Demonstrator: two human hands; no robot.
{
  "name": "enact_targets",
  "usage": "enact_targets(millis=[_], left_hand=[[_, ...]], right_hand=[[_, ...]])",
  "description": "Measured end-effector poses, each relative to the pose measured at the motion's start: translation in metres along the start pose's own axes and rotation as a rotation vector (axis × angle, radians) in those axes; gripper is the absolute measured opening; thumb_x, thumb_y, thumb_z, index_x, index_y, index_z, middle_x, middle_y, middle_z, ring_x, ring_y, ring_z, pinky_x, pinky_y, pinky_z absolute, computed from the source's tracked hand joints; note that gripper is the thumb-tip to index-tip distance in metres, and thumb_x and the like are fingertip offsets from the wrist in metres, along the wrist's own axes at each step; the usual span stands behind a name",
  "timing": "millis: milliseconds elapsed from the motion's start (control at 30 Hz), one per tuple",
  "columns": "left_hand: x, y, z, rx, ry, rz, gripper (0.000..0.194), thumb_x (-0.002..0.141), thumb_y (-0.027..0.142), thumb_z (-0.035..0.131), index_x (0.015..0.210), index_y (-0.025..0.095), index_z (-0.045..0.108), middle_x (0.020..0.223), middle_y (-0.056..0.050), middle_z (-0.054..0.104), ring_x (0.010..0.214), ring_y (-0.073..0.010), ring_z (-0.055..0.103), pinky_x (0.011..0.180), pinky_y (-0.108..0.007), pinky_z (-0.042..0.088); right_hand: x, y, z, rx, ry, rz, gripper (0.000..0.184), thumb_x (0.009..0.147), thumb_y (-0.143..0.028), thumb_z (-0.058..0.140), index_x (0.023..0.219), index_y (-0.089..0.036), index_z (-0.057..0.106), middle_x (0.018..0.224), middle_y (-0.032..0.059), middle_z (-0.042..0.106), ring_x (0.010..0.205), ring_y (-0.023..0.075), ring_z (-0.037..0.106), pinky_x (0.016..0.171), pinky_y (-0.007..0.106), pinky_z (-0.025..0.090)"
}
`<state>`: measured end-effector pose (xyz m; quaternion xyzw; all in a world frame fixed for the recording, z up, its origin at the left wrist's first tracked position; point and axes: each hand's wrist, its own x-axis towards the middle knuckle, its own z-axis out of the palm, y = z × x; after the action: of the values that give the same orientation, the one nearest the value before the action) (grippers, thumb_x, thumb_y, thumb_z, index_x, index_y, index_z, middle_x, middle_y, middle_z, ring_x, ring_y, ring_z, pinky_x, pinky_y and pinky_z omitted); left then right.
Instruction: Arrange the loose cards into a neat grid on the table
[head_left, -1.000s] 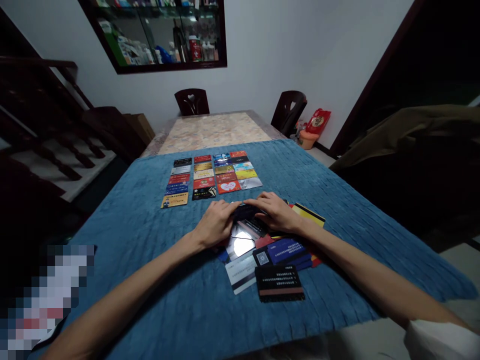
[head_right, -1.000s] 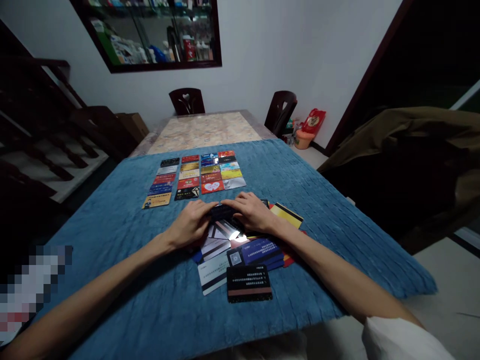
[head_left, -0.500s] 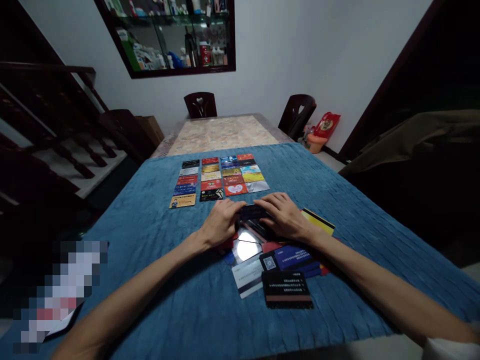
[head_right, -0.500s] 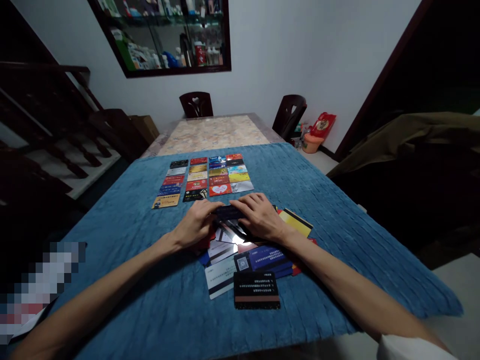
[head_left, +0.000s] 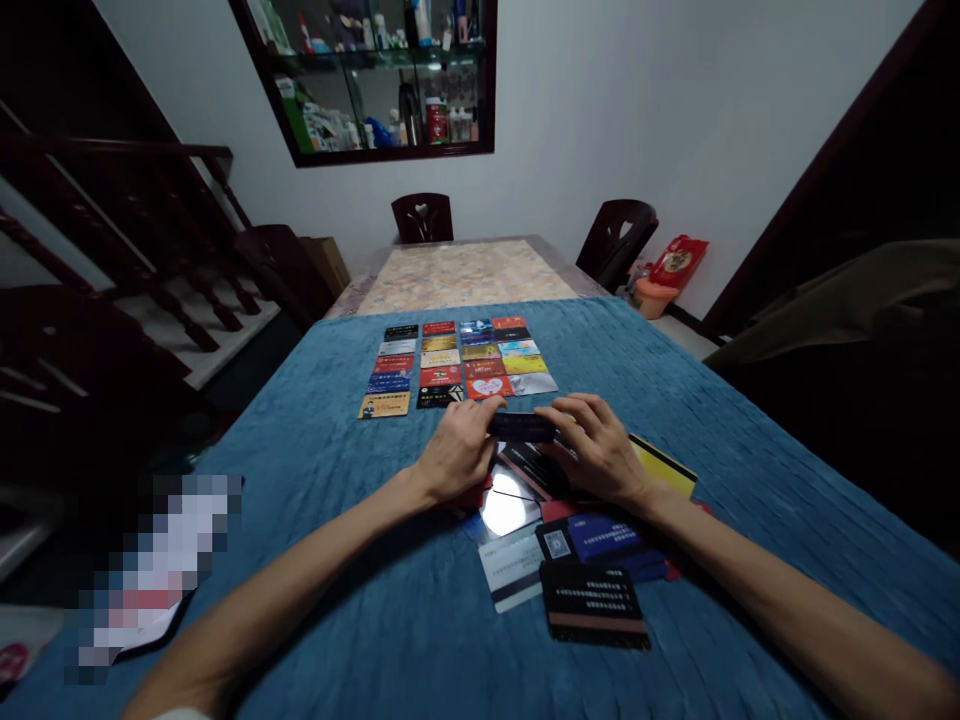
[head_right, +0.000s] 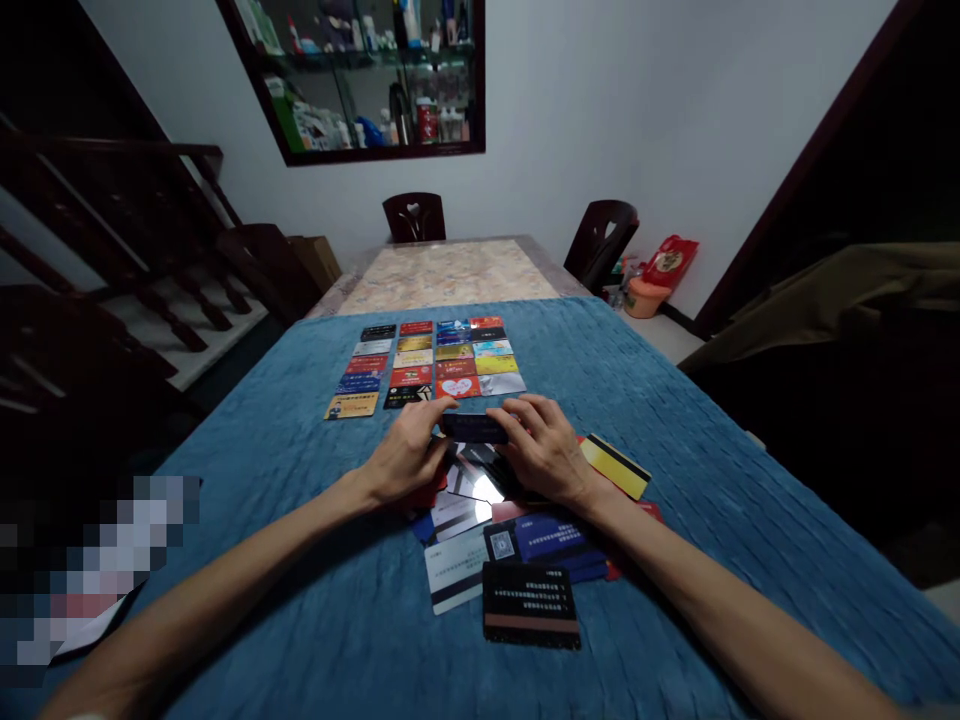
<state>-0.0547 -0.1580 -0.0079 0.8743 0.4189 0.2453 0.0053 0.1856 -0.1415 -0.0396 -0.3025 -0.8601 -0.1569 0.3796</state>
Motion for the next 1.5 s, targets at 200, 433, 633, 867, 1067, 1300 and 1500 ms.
enact_targets(millis=[200,433,633,867,1067,1300,1500], left_hand=[[0.001,0.000,0.000,0.107,0.006,0.055,0.041,0.088,0.011,0.046,0.129,0.014,0.050,0.116,-0.015,0.065,0.107,-0.0285,0.059,0.093,-0.045,0.045],[-0.001,-0.011,0.000,0.273,0.080,0.119,0.043,0.091,0.013,0.048,0.133,0.011,0.050,0.132,-0.020,0.057,0.121,-0.0310,0.054,0.100,-0.048,0.043],[-0.005,-0.028,-0.018,0.341,0.071,0.109,0.046,0.093,0.018,0.048,0.139,0.013,0.048,0.130,-0.020,0.058,0.118,-0.0322,0.055,0.097,-0.049,0.043],[-0.005,-0.056,-0.051,0.320,0.068,0.022,0.053,0.086,0.013,0.060,0.139,0.015,0.050,0.132,-0.019,0.058,0.121,-0.0335,0.053,0.097,-0.049,0.045],[-0.008,-0.094,-0.073,0.259,0.012,-0.087,0.055,0.084,0.014,0.061,0.137,0.018,0.051,0.135,-0.015,0.058,0.121,-0.0319,0.051,0.098,-0.049,0.047],[-0.013,-0.142,-0.083,0.186,-0.031,-0.216,0.054,0.079,0.013,0.061,0.132,0.018,0.056,0.132,-0.013,0.059,0.118,-0.0310,0.054,0.102,-0.051,0.046],[-0.014,-0.177,-0.082,0.167,-0.114,-0.302,0.051,0.076,0.021,0.064,0.126,0.015,0.060,0.125,-0.013,0.063,0.115,-0.0321,0.056,0.103,-0.048,0.046]], right_hand=[[0.001,-0.002,0.001,-0.036,0.038,0.014,0.046,0.092,-0.026,0.059,0.137,-0.025,0.052,0.112,0.0121,0.060,0.106,0.0304,0.052,0.092,0.047,0.048],[0.015,-0.007,0.005,-0.089,0.059,-0.033,0.044,0.093,-0.027,0.058,0.135,-0.022,0.051,0.109,0.0123,0.059,0.104,0.0297,0.051,0.089,0.045,0.047],[0.039,-0.007,0.014,-0.010,0.009,-0.037,0.046,0.093,-0.035,0.057,0.136,-0.019,0.053,0.113,0.0143,0.058,0.105,0.0318,0.047,0.090,0.048,0.046],[0.081,-0.005,0.040,0.115,-0.105,-0.045,0.055,0.092,-0.039,0.058,0.142,-0.017,0.050,0.120,0.0168,0.056,0.108,0.0335,0.045,0.094,0.052,0.045],[0.116,-0.006,0.077,0.190,-0.123,-0.036,0.052,0.090,-0.038,0.063,0.135,-0.014,0.054,0.123,0.0176,0.055,0.108,0.0318,0.046,0.093,0.049,0.046],[0.151,-0.016,0.118,0.236,-0.230,0.002,0.050,0.087,-0.034,0.068,0.133,-0.017,0.057,0.125,0.0154,0.056,0.113,0.0306,0.045,0.094,0.046,0.045],[0.170,-0.021,0.147,0.232,-0.338,0.015,0.044,0.088,-0.033,0.068,0.128,-0.014,0.062,0.125,0.0151,0.058,0.115,0.0289,0.045,0.097,0.042,0.043]])
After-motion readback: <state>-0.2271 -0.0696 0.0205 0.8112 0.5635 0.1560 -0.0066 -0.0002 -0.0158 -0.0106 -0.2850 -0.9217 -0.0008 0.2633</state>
